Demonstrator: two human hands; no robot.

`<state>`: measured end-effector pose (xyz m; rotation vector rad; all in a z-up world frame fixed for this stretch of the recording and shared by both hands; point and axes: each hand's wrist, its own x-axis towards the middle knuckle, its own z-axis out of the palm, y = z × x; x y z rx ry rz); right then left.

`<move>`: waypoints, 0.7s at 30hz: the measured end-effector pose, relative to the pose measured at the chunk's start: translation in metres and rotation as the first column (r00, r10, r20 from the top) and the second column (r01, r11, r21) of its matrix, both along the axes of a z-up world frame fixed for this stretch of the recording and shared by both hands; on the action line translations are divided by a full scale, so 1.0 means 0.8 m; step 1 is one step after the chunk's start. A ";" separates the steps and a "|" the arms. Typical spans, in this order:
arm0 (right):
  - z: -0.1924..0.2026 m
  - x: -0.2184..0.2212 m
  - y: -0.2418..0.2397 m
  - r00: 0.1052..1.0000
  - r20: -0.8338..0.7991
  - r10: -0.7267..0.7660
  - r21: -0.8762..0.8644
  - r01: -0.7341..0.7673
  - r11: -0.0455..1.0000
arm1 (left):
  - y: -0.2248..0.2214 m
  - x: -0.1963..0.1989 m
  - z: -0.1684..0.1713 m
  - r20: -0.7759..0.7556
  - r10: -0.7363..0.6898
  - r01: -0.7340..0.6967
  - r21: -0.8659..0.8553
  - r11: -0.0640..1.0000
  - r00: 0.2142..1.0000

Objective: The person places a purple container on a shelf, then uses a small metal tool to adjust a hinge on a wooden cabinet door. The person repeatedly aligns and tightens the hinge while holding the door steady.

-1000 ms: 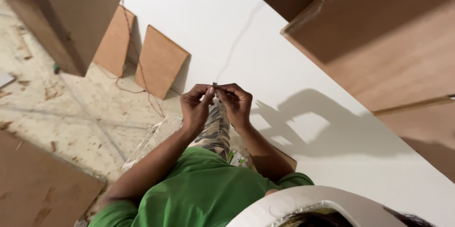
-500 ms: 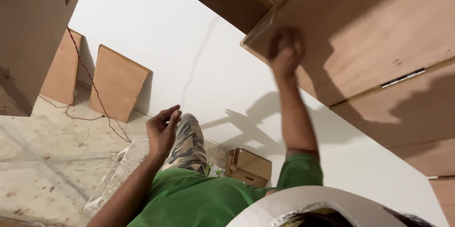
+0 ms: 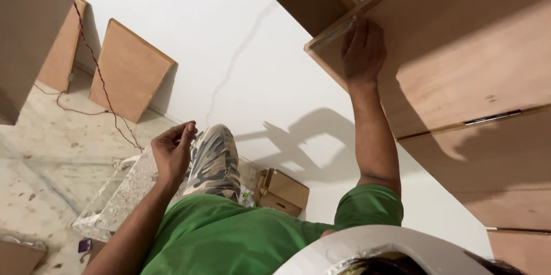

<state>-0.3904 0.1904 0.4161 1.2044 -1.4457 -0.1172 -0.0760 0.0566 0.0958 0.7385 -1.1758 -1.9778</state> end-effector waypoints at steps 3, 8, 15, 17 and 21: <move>-0.014 -0.012 0.007 0.992 0.125 -0.031 -0.012 0.033 0.999 | 0.000 -0.001 0.002 0.026 -0.003 0.003 -0.013 1.000 1.000; -0.050 -0.023 0.012 0.957 0.279 -0.077 0.018 0.075 0.997 | 0.000 0.000 0.004 0.040 -0.032 0.033 -0.025 0.999 0.999; -0.085 -0.014 0.002 0.999 0.013 -0.048 0.081 0.047 0.996 | -0.005 0.004 -0.011 -0.050 0.044 -0.044 0.011 0.999 0.998; -0.087 -0.010 0.001 0.999 0.001 -0.052 0.077 0.052 0.996 | -0.007 0.008 -0.010 -0.072 0.058 -0.056 0.028 0.998 0.996; -0.091 -0.010 0.002 0.991 0.114 -0.067 0.082 0.058 0.995 | -0.008 0.012 -0.010 -0.032 0.070 -0.070 0.004 0.998 0.997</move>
